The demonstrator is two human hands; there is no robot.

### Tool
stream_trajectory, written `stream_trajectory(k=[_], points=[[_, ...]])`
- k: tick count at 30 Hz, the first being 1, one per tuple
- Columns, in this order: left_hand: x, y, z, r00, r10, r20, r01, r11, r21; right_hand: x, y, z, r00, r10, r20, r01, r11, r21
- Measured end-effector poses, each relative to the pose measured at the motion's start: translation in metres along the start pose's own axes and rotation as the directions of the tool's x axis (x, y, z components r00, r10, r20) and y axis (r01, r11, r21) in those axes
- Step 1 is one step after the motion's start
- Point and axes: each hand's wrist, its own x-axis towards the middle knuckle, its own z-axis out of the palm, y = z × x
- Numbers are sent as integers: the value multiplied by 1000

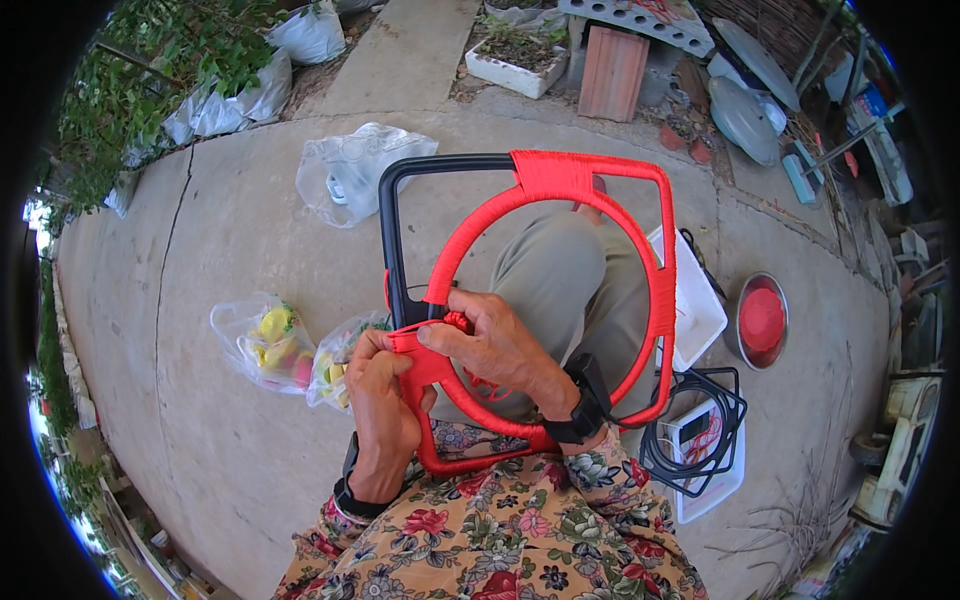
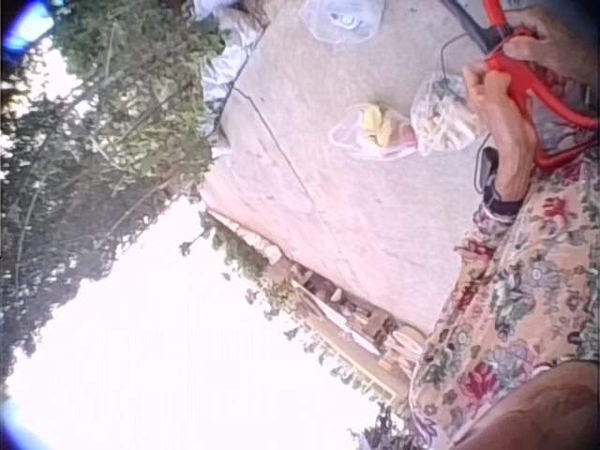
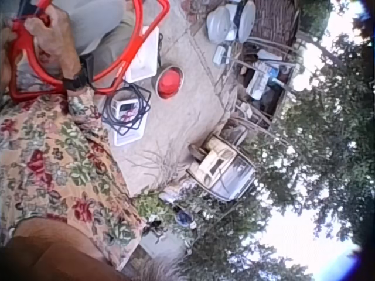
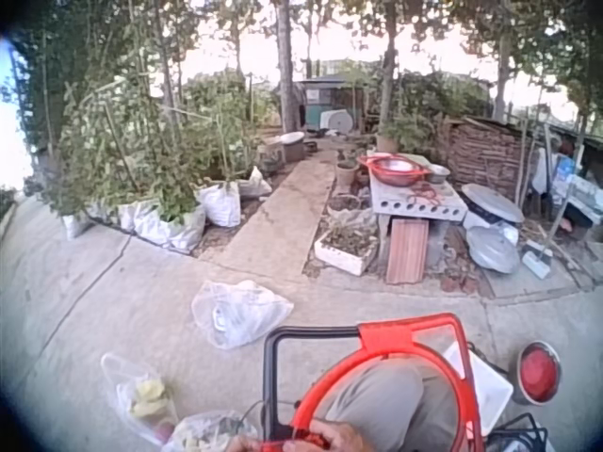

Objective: Wrapping a red plastic frame with red string.

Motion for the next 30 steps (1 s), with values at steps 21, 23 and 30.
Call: stream_trajectory(k=[21, 23, 30], points=[[-4, -7, -4, 997, 58, 43, -57, 998, -38, -3, -11, 8, 993, 117, 2, -117, 991, 64], [-5, -5, -4, 997, 57, 60, -55, 998, -34, -3, -11, 7, 994, 108, 0, -107, 988, 113], [-6, -7, -10, 982, 92, 164, -75, 991, -108, -3, -12, 5, 997, 72, 6, -72, 983, 167]])
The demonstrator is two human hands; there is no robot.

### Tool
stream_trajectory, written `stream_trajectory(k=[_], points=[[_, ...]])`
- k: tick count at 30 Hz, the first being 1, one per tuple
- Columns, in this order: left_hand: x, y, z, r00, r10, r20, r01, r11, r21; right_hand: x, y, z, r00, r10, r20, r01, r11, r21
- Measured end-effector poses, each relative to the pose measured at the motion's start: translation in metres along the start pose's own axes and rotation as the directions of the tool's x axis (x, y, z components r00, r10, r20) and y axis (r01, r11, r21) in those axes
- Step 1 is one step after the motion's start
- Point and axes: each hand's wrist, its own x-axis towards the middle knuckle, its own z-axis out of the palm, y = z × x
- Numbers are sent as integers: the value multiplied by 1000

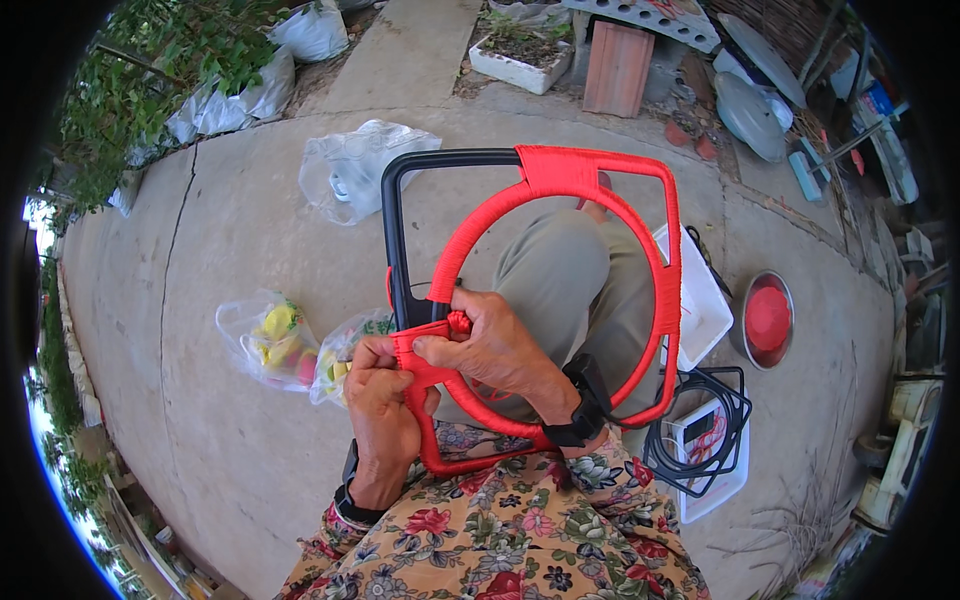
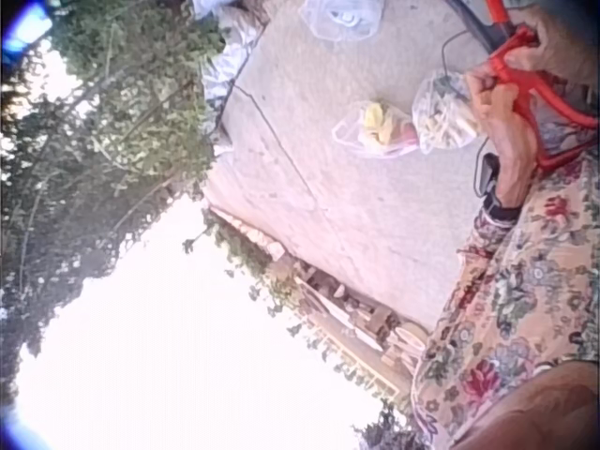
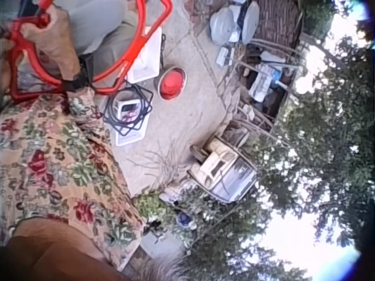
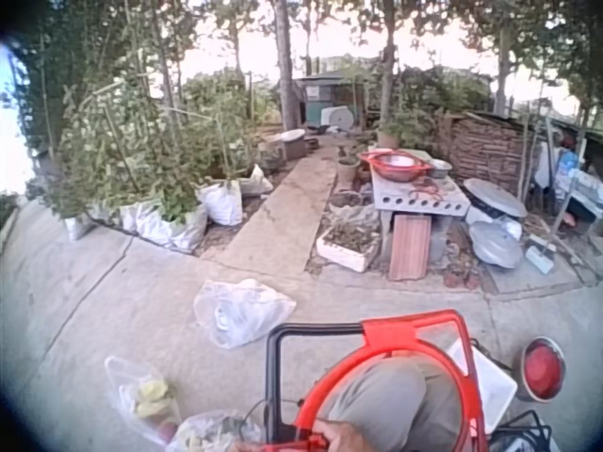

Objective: Wrapping a red plastic frame with red string.

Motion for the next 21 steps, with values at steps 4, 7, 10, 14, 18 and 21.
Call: stream_trajectory(k=[4, 7, 10, 14, 18, 21], points=[[0, 0, 0, 1000, -9, -20, 8, 998, -62, 1, -2, -1, 1000, 25, 8, -25, 998, -51], [3, -2, -1, 999, -7, -37, 6, 1000, -18, 1, 0, -1, 1000, 22, 2, -22, 997, -79], [4, -2, 0, 998, 1, -61, -2, 1000, -3, 1, 0, 0, 1000, 7, 4, -7, 998, -69], [4, 1, 4, 993, -44, -109, 43, 999, -6, 3, 9, -5, 999, 18, 42, -16, 999, -39], [5, 3, 7, 988, -56, -146, 58, 998, 12, 6, 18, -11, 998, -3, 60, 4, 1000, -10], [7, 7, 8, 978, -109, -180, 114, 993, 16, 5, 13, -11, 995, -56, 77, 61, 996, -60]])
